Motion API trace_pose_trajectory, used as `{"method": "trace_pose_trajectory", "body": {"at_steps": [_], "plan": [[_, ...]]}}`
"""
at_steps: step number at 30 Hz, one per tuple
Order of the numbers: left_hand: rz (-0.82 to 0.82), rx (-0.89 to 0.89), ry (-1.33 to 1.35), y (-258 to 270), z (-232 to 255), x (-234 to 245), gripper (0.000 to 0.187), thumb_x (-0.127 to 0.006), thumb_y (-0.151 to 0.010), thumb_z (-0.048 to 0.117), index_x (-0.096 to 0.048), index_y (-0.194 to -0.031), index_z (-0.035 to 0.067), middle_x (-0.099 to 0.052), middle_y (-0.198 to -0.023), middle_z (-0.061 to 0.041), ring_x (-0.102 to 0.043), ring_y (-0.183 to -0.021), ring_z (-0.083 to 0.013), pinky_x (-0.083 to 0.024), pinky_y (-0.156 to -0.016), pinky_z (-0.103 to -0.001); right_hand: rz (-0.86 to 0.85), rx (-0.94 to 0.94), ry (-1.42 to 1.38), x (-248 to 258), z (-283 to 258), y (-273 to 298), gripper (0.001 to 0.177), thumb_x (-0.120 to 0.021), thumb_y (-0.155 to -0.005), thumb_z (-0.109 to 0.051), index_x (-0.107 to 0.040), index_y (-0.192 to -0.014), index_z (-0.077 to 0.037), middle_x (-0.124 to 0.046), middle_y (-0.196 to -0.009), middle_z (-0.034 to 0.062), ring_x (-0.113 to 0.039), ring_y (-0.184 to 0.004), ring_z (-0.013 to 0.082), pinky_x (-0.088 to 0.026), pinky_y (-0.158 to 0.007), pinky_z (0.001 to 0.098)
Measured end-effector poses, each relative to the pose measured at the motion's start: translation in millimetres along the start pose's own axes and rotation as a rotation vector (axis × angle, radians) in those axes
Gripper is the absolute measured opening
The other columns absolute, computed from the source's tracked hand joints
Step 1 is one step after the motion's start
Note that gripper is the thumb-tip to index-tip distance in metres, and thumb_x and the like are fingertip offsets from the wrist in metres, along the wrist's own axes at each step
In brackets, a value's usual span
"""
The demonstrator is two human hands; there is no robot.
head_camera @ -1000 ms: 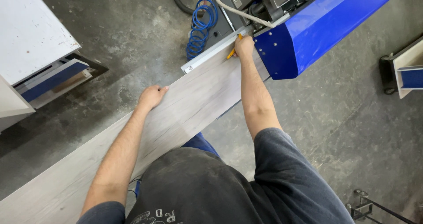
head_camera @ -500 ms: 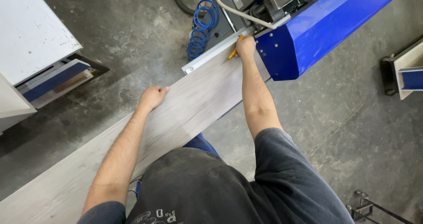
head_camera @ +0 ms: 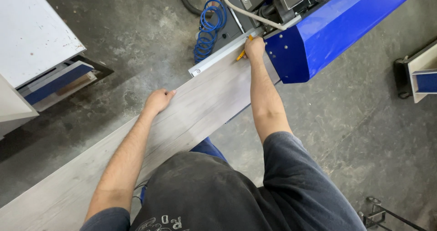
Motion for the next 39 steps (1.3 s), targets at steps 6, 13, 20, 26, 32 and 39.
{"method": "trace_pose_trajectory", "body": {"at_steps": [6, 13, 20, 26, 32, 39], "plan": [[0.005, 0.013, 0.0, -25, -18, -15, 0.067, -0.043, -0.105, 0.058, -0.07, -0.129, 0.001, -0.07, -0.125, -0.026, -0.063, -0.124, -0.0397, -0.053, -0.099, -0.051, -0.015, -0.014, 0.007, 8, -5, 5, 0.034, -0.07, -0.085, -0.033, -0.075, -0.102, -0.005, -0.076, -0.097, 0.0223, -0.073, -0.105, 0.0387, -0.061, -0.088, 0.0452], [-0.036, 0.015, -0.012, -19, -16, -11, 0.07, -0.042, -0.105, 0.058, -0.069, -0.13, -0.002, -0.068, -0.127, -0.029, -0.061, -0.126, -0.0426, -0.051, -0.101, -0.054, -0.021, -0.005, 0.029, 7, -4, 1, 0.034, -0.071, -0.085, -0.033, -0.075, -0.101, -0.004, -0.076, -0.097, 0.0227, -0.073, -0.105, 0.0385, -0.061, -0.088, 0.0454], [-0.067, 0.011, -0.052, -1, -10, 3, 0.079, -0.039, -0.104, 0.064, -0.069, -0.128, -0.005, -0.067, -0.129, -0.03, -0.06, -0.129, -0.0437, -0.049, -0.105, -0.053, -0.022, -0.024, 0.019, 4, -4, 4, 0.036, -0.072, -0.086, -0.035, -0.073, -0.102, -0.002, -0.076, -0.099, 0.0219, -0.073, -0.105, 0.038, -0.061, -0.089, 0.0441], [-0.08, 0.019, -0.063, 12, -1, 10, 0.082, -0.037, -0.104, 0.065, -0.07, -0.126, -0.006, -0.067, -0.129, -0.031, -0.059, -0.13, -0.0433, -0.048, -0.107, -0.053, -0.015, -0.033, 0.005, 1, -1, 0, 0.035, -0.072, -0.085, -0.036, -0.073, -0.1, -0.004, -0.076, -0.098, 0.0214, -0.074, -0.104, 0.0377, -0.062, -0.087, 0.0445], [-0.089, 0.021, -0.077, 5, -11, 6, 0.085, -0.036, -0.101, 0.07, -0.072, -0.124, -0.004, -0.067, -0.13, -0.03, -0.059, -0.13, -0.0424, -0.048, -0.107, -0.052, -0.019, -0.018, 0.008, 4, -1, 2, 0.036, -0.072, -0.086, -0.036, -0.073, -0.101, -0.004, -0.076, -0.097, 0.021, -0.074, -0.103, 0.0378, -0.062, -0.086, 0.0436], [-0.079, 0.022, -0.077, -8, -24, -3, 0.087, -0.036, -0.101, 0.072, -0.071, -0.126, -0.004, -0.068, -0.13, -0.029, -0.059, -0.13, -0.0417, -0.048, -0.107, -0.051, -0.011, -0.019, 0.017, 4, -4, -1, 0.035, -0.073, -0.086, -0.035, -0.074, -0.1, -0.003, -0.076, -0.097, 0.0217, -0.074, -0.102, 0.0379, -0.062, -0.086, 0.0441]]}}
Point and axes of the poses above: each hand's wrist, its own y-axis away from the middle knuckle, its own x-axis out of the back of the hand, z = x × y, the point moved 1 cm from there along -y, towards the middle knuckle
